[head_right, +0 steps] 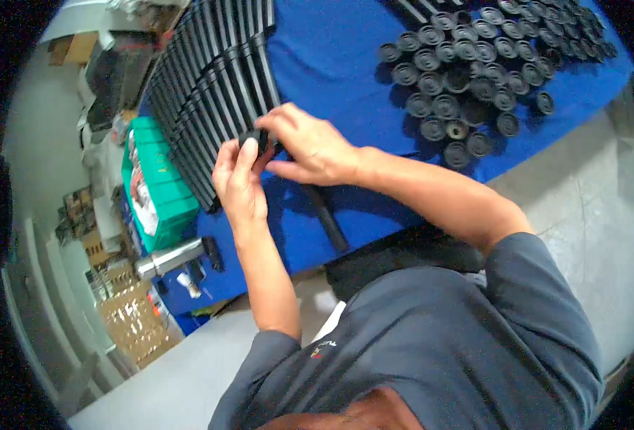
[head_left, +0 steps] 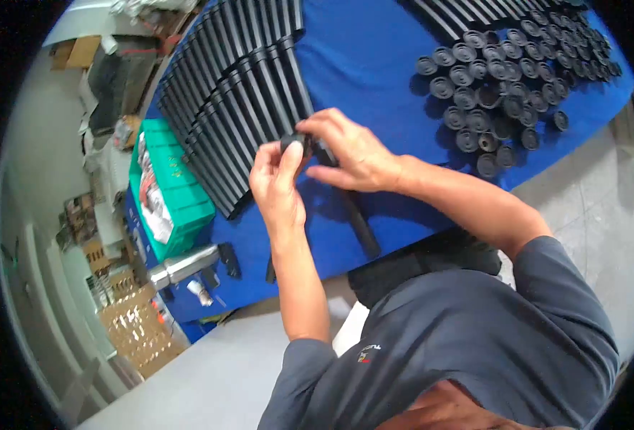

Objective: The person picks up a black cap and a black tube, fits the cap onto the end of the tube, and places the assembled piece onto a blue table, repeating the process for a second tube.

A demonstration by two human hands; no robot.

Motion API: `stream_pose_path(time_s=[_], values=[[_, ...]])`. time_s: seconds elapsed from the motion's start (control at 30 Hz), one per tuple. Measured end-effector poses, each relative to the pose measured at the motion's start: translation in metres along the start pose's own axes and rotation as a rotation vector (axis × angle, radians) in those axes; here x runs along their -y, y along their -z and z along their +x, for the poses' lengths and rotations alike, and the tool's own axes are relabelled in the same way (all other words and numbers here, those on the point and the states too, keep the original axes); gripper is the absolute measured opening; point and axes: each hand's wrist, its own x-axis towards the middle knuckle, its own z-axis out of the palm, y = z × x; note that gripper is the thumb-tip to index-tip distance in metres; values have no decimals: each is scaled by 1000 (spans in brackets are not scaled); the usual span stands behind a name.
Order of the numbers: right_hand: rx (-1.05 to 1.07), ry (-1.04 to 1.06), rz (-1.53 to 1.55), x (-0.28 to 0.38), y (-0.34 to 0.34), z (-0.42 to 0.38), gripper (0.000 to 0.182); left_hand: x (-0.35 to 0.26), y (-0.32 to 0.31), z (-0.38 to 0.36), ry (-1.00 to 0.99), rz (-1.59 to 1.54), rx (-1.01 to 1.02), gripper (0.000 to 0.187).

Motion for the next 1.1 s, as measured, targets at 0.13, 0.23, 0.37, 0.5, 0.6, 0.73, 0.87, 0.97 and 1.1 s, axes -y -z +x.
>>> stream_pose_path(time_s=[0.13, 0.23, 0.37, 0.5, 0.6, 0.73, 0.87, 0.97, 1.1], values=[[111, -23, -27, -13, -7, -6, 59, 15, -9, -13, -2, 110, -119, 16], [142, 37, 7, -7, -5, -7, 57, 24, 5, -18, -32, 122, -119, 20], [223, 71, 39, 0, -3, -8, 56, 16, 13, -31, -16, 105, -99, 21], [279, 106, 83, 6, -5, -9, 54, 15, 18, -46, 17, 144, -102, 22], [295, 158, 85, 7, -10, -11, 49, 22, 29, -50, 8, 157, -88, 22], [305, 48, 78, 9, -7, -10, 44, 16, 16, -56, 18, 161, -130, 23], [-101, -40, -172, -3, -8, 4, 50, 10, 27, -58, -18, 256, -178, 22], [55, -111, -548, -19, 0, 2, 56, 7, 41, -65, -29, 217, -190, 18], [212, -277, -746, -24, 6, 2, 57, 15, 65, -73, -124, 362, -278, 15]])
